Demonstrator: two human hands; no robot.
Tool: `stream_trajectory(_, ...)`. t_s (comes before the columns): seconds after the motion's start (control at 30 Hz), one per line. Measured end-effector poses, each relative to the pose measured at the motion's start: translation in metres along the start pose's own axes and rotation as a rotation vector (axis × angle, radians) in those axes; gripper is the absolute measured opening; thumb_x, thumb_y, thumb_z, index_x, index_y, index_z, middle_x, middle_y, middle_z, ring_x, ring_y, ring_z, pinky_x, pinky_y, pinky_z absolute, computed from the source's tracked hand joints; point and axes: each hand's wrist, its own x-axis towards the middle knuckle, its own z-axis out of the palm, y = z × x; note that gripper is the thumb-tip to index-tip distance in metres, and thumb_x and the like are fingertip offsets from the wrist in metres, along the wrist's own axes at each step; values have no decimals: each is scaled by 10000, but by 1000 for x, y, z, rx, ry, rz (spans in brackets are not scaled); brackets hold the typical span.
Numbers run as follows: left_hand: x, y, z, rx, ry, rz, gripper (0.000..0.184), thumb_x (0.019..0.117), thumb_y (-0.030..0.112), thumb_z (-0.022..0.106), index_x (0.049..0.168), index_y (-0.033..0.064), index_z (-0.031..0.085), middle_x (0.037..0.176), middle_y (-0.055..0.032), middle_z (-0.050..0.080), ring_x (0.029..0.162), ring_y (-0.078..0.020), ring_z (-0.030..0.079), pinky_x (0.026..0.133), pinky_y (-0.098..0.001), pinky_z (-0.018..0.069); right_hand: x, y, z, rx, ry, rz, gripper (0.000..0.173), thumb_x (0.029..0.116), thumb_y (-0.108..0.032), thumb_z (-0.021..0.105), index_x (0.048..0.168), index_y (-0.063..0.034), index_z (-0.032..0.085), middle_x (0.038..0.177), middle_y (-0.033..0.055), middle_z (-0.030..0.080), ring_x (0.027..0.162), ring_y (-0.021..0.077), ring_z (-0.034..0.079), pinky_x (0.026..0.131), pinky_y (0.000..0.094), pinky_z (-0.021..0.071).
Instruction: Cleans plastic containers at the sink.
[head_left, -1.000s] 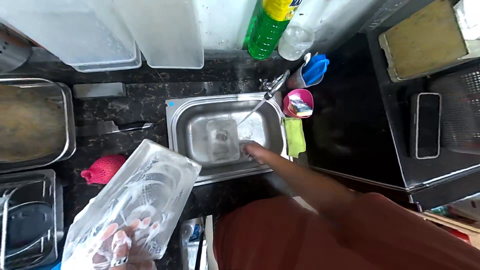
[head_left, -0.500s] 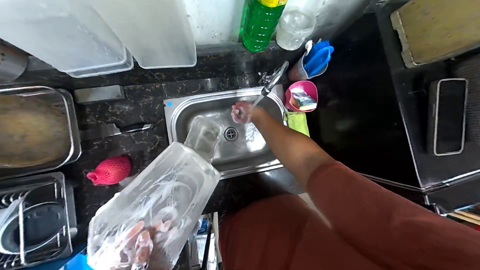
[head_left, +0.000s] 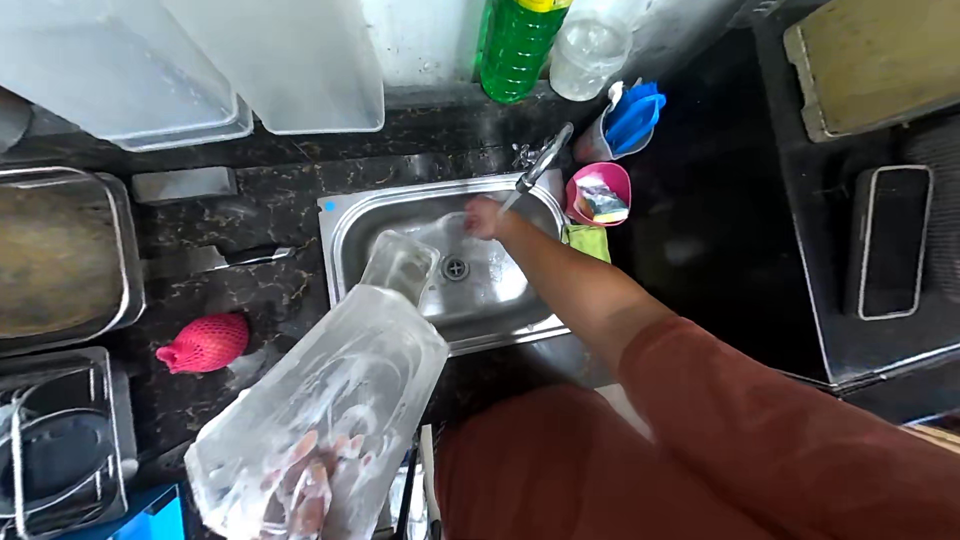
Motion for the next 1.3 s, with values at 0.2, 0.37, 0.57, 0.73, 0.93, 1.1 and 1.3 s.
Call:
stream_trajectory(0.2, 5, -5, 59, 270, -225, 11, 311, 966, -2, 573, 1259, 64, 652, 1164, 55, 750, 1046, -87, 719, 921, -284, 610, -26, -24, 0, -824, -166, -67, 423, 1098, -365, 447, 1212, -3, 635, 910, 109, 653, 673, 162, 603, 642, 336, 533)
stream_trajectory(0.37, 43, -63, 125, 398, -452, -144, 391, 959, -20, 532, 1347, -65, 561, 1231, -120, 698, 1066, -153, 707, 939, -343, 605, -44, -48, -6, -759, -183, -73, 435, 1074, -431, 487, 968, -50, 667, 728, 15, 579, 570, 106, 529, 555, 295, 475)
stream_trajectory(0.57, 99, -133, 189, 548, -490, -295, 294, 1015, 62, 560, 1296, 27, 637, 1170, -129, 704, 987, -181, 720, 880, -382, 614, -88, -63, -29, -351, -444, -97, 342, 1096, -402, 421, 908, -149, 555, 708, -44, 530, 550, 64, 502, 516, 225, 453)
stream_trajectory(0.73, 149, -185, 216, 703, -492, -204, 306, 1050, 171, 536, 1301, 26, 634, 1160, -168, 701, 1033, -268, 696, 935, -497, 566, -99, -48, -53, -127, -463, -205, 328, 1100, -337, 433, 1045, -75, 623, 840, 5, 641, 705, 111, 632, 665, 285, 557)
stream_trajectory(0.93, 188, -193, 238, 768, -558, -225, 359, 1031, 240, 573, 1297, 0, 591, 1176, -236, 668, 1064, -371, 657, 914, -596, 526, -113, -41, -68, -142, -367, -291, 317, 1108, -177, 387, 1259, 16, 589, 1047, 100, 705, 869, 183, 711, 817, 370, 607)
stream_trajectory(1.1, 188, -192, 260, 772, -713, -79, 152, 991, 170, 607, 953, 24, 587, 897, -145, 596, 840, -274, 595, 729, -497, 504, -129, -44, -86, -196, -327, -420, 267, 1066, -115, 509, 1248, 33, 636, 1014, 102, 730, 830, 154, 711, 789, 337, 608)
stream_trajectory(1.3, 185, -169, 278, 1219, -871, 314, 306, 1017, 101, 542, 1280, 57, 691, 1155, -191, 699, 1055, -353, 686, 941, -563, 548, -132, -39, -122, -280, -46, -550, 261, 1066, -153, 511, 1239, -23, 657, 1033, 117, 697, 861, 185, 692, 770, 373, 599)
